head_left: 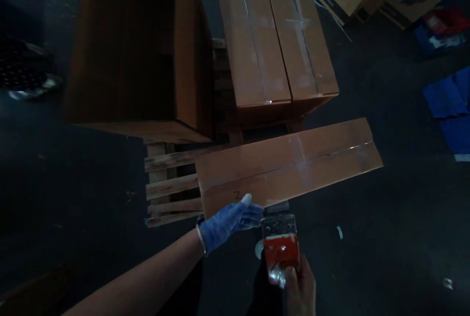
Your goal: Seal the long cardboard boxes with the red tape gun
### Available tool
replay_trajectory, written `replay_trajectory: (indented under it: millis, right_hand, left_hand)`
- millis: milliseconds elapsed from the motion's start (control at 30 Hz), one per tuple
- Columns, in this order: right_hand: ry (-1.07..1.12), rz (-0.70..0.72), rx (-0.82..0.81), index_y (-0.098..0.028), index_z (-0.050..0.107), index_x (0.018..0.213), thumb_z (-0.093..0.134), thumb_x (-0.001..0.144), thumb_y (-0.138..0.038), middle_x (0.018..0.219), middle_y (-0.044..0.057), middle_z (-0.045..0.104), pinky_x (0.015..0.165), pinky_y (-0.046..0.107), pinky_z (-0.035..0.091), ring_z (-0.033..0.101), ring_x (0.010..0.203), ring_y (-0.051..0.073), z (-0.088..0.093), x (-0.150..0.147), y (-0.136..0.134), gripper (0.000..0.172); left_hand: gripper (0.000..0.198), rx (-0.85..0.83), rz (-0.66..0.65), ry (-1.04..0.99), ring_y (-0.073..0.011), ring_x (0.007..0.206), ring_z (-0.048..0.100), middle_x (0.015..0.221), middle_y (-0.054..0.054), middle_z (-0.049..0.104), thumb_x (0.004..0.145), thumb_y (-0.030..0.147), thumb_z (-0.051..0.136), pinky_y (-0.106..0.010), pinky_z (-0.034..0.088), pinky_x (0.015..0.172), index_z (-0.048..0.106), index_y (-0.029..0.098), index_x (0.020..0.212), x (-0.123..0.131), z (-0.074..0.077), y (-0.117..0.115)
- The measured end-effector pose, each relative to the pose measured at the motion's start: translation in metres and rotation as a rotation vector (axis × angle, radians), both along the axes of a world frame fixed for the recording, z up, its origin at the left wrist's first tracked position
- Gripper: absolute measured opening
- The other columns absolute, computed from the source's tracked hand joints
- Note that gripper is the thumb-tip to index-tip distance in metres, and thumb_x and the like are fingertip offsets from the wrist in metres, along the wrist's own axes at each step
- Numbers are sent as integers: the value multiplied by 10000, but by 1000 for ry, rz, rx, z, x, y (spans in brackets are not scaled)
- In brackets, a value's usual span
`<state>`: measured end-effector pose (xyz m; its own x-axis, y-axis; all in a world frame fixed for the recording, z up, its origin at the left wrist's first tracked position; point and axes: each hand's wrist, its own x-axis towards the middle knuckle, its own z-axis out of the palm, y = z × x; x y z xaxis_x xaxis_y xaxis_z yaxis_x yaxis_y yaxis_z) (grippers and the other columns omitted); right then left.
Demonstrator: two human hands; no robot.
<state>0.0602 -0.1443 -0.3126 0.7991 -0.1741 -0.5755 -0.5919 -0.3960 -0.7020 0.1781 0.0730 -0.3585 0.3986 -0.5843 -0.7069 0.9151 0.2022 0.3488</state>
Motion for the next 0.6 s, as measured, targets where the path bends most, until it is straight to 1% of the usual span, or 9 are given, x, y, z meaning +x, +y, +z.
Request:
replay_trajectory:
  millis: [33, 100, 167, 233, 300, 400, 467, 533, 600]
  right_hand:
    - [-6, 35, 63, -98, 527, 1070, 448, 777, -600, 901, 114, 650, 596, 249, 475, 615, 766, 202, 2, 7, 19, 586]
    - [-1, 81, 102, -103, 533, 1062, 467, 775, -586, 855, 92, 652, 584, 234, 472, 607, 709, 177, 6, 16, 53, 566]
    - [-2, 83, 96, -108, 533, 1063, 479, 768, -585, 849, 83, 652, 590, 228, 474, 605, 709, 172, 11, 21, 82, 564]
    - [14, 80, 85, -114, 540, 1056, 478, 760, -595, 857, 81, 652, 604, 229, 475, 608, 737, 180, 16, 23, 105, 568]
    - [62, 114, 85, -120, 559, 1029, 471, 748, -616, 831, 74, 656, 605, 229, 470, 608, 730, 182, 21, 22, 124, 577]
    - [146, 147, 72, -127, 581, 986, 453, 726, -657, 785, 62, 656, 585, 225, 448, 595, 685, 170, 28, 17, 149, 604]
    - [179, 119, 26, -131, 585, 948, 444, 727, -661, 757, 54, 649, 592, 226, 438, 584, 670, 162, 30, 9, 164, 592]
    - [202, 98, -24, -138, 592, 910, 444, 731, -653, 748, 50, 646, 611, 228, 443, 587, 682, 163, 30, -2, 178, 565]
    - [217, 72, -97, -154, 604, 897, 447, 727, -658, 756, 51, 653, 632, 233, 457, 601, 712, 174, 31, -15, 187, 554]
  left_hand:
    - [720, -53, 83, 93, -225, 1037, 560, 1150, -163, 573, 814, 668, 298, -350, 413, 939, 552, 75, 1133, 6, 10, 23]
    - [691, -139, 155, 161, -244, 995, 575, 1115, -155, 592, 767, 681, 406, -377, 427, 906, 593, 95, 1083, 18, 24, 61]
    - [612, -150, 183, 105, -230, 937, 588, 1056, -124, 619, 733, 644, 513, -363, 445, 856, 620, 120, 1031, 26, 31, 87]
    - [487, -88, 190, -5, -179, 821, 592, 921, -86, 647, 700, 548, 625, -305, 450, 784, 646, 119, 929, 30, 32, 106]
    - [380, -18, 183, -72, -131, 681, 553, 754, -51, 632, 667, 456, 685, -257, 433, 685, 650, 104, 805, 29, 31, 120]
    - [291, 105, 148, -116, -111, 580, 489, 615, -26, 578, 632, 386, 686, -235, 391, 587, 621, 104, 655, 16, 25, 133]
    - [254, 273, 103, -157, -119, 571, 486, 596, -20, 569, 631, 371, 649, -237, 383, 566, 599, 122, 617, 0, 18, 138]
    - [233, 432, 75, -187, -130, 576, 501, 603, -14, 574, 665, 372, 591, -243, 396, 569, 586, 142, 630, -12, 8, 143]
    - [224, 565, 57, -244, -135, 591, 513, 615, -8, 577, 706, 370, 543, -243, 405, 578, 574, 157, 646, -11, -7, 152]
